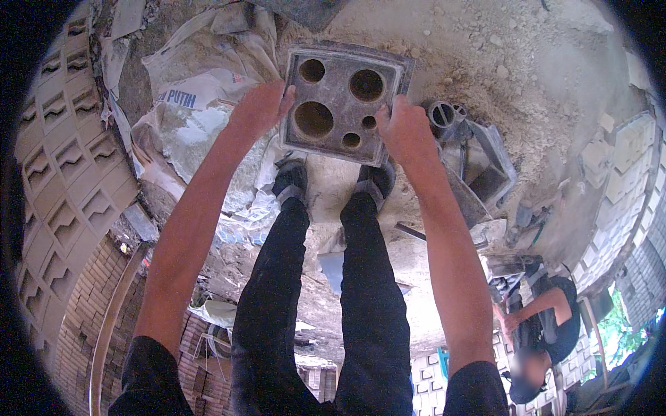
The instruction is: The person cleans a metal mold using a trowel, places a square plate into the mold, assembles the internal components, and then lifts the finished ventilation block to carry it away.
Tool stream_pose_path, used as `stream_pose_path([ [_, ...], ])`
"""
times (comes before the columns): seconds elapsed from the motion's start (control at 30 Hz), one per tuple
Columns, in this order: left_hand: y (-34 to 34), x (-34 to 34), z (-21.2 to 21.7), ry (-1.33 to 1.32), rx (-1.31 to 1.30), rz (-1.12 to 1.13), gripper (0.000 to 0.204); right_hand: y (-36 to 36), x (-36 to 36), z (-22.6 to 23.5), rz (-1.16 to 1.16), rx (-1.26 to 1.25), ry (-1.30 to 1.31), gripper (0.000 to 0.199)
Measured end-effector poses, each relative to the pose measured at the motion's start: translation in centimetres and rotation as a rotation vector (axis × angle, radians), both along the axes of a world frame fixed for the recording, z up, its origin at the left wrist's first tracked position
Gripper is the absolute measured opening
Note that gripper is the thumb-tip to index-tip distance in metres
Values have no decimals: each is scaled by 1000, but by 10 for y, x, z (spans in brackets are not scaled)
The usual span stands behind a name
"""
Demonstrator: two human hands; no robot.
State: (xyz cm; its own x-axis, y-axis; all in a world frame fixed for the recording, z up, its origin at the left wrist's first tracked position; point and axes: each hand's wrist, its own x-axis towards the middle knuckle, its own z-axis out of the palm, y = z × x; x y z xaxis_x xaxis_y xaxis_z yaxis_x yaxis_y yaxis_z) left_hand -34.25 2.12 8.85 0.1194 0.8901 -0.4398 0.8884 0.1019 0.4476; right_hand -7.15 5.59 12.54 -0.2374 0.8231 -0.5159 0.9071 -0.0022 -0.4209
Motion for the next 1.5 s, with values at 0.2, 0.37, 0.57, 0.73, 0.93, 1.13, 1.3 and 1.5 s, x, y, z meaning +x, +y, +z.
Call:
stream_pose_path([
  [0.2,-7,1,10,-13,-14,11,38,2,-1,7,13,4,6,34],
  [0.37,-11,5,29,-22,-3,37,42,2,-1,28,2,-22,-2,33],
  [0.57,-9,6,91,-15,22,32,35,-4,4,82,-57,30,84,28],
  [0.73,7,3,177,38,149,-7,31,-16,0,174,-122,271,167,22],
  [0.93,41,3,338,-9,671,-141,27,-8,7,331,-173,678,120,24],
  [1.13,57,3,572,15,1151,-113,25,2,20,551,-62,1261,118,22],
  [1.3,43,1,757,-21,1481,-21,32,-34,14,732,-144,1505,305,24],
  [1.5,14,50,825,-1260,1363,185,19,-83,3,769,-480,1664,719,26],
])
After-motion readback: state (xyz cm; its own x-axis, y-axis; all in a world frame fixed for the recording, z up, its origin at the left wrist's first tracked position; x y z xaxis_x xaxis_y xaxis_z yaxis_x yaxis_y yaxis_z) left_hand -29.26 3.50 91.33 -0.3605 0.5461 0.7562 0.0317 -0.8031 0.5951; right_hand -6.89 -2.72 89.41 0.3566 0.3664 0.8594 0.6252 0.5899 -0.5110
